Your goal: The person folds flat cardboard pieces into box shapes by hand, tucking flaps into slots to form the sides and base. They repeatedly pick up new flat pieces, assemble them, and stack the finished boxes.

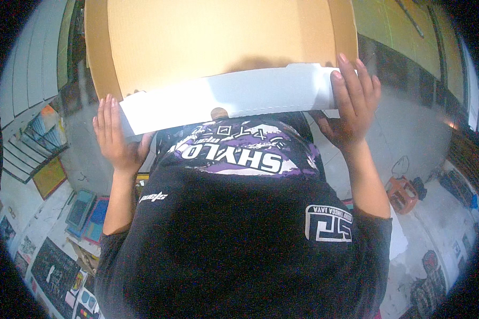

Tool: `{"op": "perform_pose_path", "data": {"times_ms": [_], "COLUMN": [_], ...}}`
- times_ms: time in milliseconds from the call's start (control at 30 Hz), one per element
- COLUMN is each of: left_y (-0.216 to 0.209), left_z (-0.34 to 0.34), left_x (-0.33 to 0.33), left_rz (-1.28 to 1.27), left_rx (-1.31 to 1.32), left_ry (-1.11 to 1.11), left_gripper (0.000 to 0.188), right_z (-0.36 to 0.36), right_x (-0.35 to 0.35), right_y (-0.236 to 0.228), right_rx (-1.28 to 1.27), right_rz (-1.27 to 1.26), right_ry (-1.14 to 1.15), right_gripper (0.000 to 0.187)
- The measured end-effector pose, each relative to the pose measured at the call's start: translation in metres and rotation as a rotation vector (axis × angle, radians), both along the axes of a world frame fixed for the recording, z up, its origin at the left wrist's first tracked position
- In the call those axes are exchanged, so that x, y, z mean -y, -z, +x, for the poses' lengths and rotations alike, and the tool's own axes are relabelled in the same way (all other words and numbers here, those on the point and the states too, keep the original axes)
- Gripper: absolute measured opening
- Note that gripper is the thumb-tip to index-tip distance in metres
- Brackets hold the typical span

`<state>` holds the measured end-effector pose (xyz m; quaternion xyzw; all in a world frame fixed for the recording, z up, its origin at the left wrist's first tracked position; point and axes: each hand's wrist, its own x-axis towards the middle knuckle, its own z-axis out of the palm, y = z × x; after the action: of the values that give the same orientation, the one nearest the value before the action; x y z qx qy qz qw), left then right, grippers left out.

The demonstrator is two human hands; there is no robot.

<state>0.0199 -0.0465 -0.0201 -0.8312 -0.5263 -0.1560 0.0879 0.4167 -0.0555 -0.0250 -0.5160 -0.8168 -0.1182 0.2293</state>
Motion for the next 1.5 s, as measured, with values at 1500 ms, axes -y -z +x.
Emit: {"op": "perform_pose_path", "data": {"times_ms": [1500], "left_y": [-0.048], "left_z": [0.009], "left_x": [-0.127], "left_rz": [-1.949], "left_rx": [0.500], "left_ry": [0.053], "left_gripper": [0.029], "right_z": [-0.021], "right_x": [-0.108], "right_y": [-0.085], "right_rx": [-0.104], "right_rz": [-1.713], "right_ry": [-0.167], "right_gripper": [0.036]}}
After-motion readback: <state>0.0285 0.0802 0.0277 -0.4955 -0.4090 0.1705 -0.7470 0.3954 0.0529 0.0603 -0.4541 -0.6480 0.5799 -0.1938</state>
